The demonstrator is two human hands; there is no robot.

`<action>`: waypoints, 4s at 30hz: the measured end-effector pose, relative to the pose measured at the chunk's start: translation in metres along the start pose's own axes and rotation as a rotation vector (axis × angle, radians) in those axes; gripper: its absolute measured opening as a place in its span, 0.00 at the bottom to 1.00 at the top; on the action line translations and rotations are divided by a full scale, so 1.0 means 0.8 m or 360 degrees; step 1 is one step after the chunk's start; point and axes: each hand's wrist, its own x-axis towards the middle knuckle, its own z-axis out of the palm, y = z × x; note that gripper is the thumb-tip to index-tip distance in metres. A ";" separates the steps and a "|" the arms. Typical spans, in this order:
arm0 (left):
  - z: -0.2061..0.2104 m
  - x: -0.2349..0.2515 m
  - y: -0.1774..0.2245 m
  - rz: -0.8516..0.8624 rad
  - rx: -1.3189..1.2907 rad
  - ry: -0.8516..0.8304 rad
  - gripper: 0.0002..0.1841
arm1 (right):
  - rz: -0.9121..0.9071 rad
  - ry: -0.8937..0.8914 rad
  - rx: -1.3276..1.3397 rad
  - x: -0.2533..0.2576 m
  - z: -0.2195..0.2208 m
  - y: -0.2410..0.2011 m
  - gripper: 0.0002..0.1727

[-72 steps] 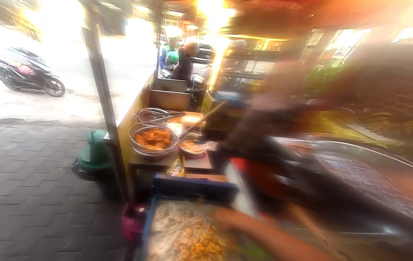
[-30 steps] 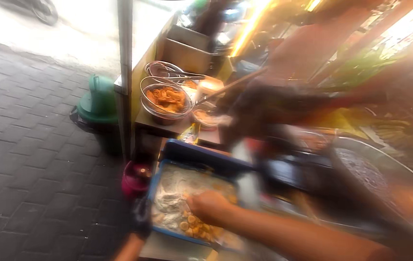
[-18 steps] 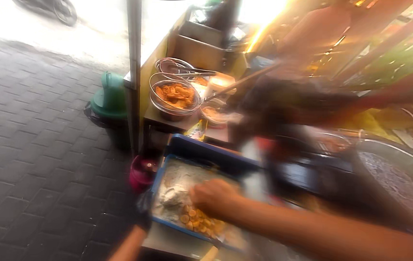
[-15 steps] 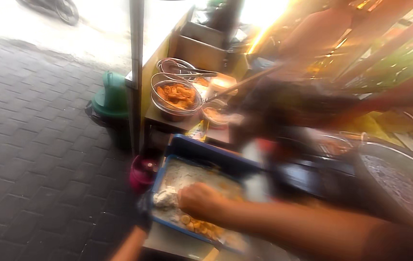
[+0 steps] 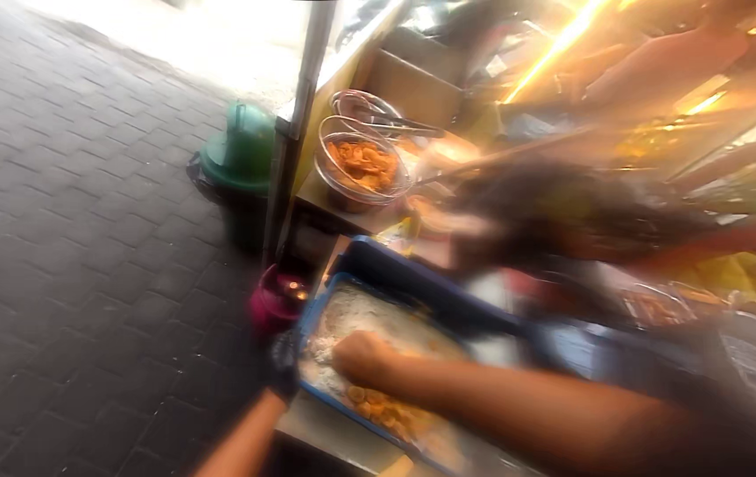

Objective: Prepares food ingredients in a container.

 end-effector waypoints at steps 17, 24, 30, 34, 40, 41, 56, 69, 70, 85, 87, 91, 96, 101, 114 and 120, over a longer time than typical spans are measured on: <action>0.003 -0.034 0.150 -0.0268 -0.0092 0.0178 0.20 | 0.0645 -0.0087 0.0145 -0.028 -0.101 0.040 0.10; 0.002 -0.031 0.142 -0.0281 0.0025 0.0173 0.20 | 0.0431 -0.0068 0.0188 0.029 -0.076 0.026 0.12; 0.010 -0.031 0.156 -0.0274 -0.0165 0.0305 0.18 | 0.0398 -0.0089 0.0273 0.024 -0.046 0.016 0.12; 0.014 -0.006 0.031 0.0281 0.0009 0.0372 0.19 | 0.0212 -0.0029 0.0171 -0.001 -0.019 0.034 0.06; 0.003 -0.003 0.016 0.0151 0.0183 0.0212 0.22 | -0.0017 0.0158 0.0034 -0.046 0.012 0.082 0.10; 0.002 -0.003 0.018 0.0165 0.0236 0.0212 0.23 | -0.0029 0.0177 0.0020 -0.056 0.014 0.087 0.11; 0.009 -0.004 0.018 0.0104 0.0190 0.0231 0.22 | 0.0051 0.1804 -0.0210 -0.172 0.139 0.145 0.08; 0.014 -0.016 0.030 0.0127 0.0311 0.0257 0.22 | 0.0472 0.2182 0.0531 -0.171 0.195 0.128 0.17; 0.014 -0.019 0.037 0.0071 0.0324 0.0221 0.23 | 0.0490 0.2196 0.0610 -0.167 0.198 0.125 0.17; 0.008 -0.011 0.026 0.0189 0.0287 0.0243 0.23 | 0.0618 0.2221 0.1141 -0.114 0.199 0.077 0.17; 0.004 -0.007 0.021 0.0193 0.0261 0.0229 0.23 | 0.0609 0.2257 0.1154 -0.106 0.199 0.074 0.17; 0.004 -0.002 0.019 0.0233 0.0221 0.0215 0.23 | 0.0683 0.2281 0.1133 -0.086 0.200 0.065 0.16; 0.006 -0.006 0.015 0.0237 0.0144 0.0236 0.23 | 0.0653 0.2437 0.1139 -0.070 0.201 0.053 0.14; 0.005 -0.019 0.054 0.0069 0.0086 0.0148 0.21 | 0.0652 0.2414 0.1024 -0.077 0.198 0.065 0.12; 0.009 -0.014 0.038 0.0108 0.0083 0.0224 0.24 | 0.0572 0.1824 0.0946 -0.130 0.159 0.091 0.21; 0.023 -0.065 0.193 -0.0308 -0.0010 0.0212 0.20 | 0.0568 0.0526 0.0668 -0.152 0.078 0.056 0.24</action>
